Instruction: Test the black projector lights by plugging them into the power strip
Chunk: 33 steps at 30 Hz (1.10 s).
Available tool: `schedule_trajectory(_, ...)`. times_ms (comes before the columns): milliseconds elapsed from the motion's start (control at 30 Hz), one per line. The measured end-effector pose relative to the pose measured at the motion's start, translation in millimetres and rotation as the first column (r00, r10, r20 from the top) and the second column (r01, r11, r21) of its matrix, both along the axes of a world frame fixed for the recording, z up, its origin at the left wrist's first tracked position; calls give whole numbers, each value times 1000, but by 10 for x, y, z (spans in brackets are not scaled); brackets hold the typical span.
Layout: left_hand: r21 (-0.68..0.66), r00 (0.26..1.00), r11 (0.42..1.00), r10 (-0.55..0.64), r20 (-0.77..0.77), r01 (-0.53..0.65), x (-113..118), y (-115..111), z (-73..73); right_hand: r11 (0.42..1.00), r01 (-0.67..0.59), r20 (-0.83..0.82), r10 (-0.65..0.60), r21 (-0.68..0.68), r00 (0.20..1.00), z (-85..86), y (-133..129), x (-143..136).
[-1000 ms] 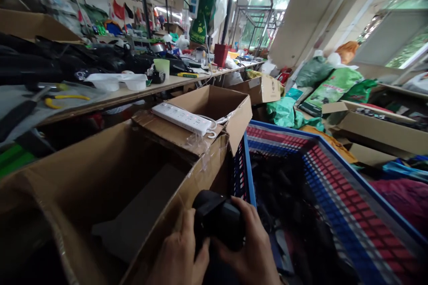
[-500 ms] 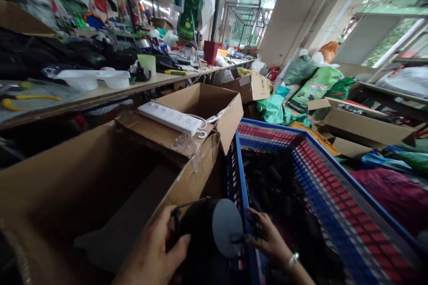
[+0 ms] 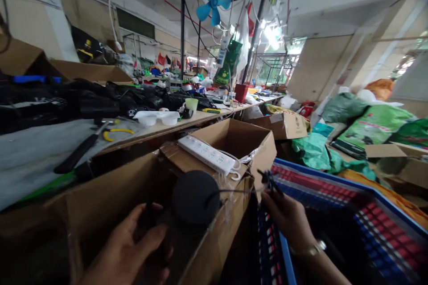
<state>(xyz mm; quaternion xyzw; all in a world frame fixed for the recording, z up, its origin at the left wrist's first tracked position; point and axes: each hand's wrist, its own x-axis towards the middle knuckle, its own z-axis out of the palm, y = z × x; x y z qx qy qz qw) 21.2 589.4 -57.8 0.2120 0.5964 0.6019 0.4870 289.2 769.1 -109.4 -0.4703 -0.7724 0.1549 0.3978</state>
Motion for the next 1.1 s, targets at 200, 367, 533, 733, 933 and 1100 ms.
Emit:
schedule_trajectory(200,55,985,984,174,-23,-172,-284,165,44,996,-65,72,60,69,996,377,882,-1119)
schedule_trajectory(367,38,984,984,176,21,-177,-441,286,-182,992,-58,182,37,112,983,344,1219,-1399)
schedule_trajectory(533,2,985,988,151,80,-152,-503,342,-364,982,-102,277,55,160,959,226,1263,-1437)
schedule_trajectory(733,98,994,990,92,57,-98,-582,401,-465,970,-112,258,54,216,965,0,1208,-1443)
schedule_trajectory(933,99,998,993,58,40,-62,-763,512,-478,966,-93,202,44,242,978,-131,1279,-1451)
schedule_trajectory(1100,100,997,992,69,20,-71,-846,525,-416,959,-47,184,-6,278,983,-194,1291,-1456)
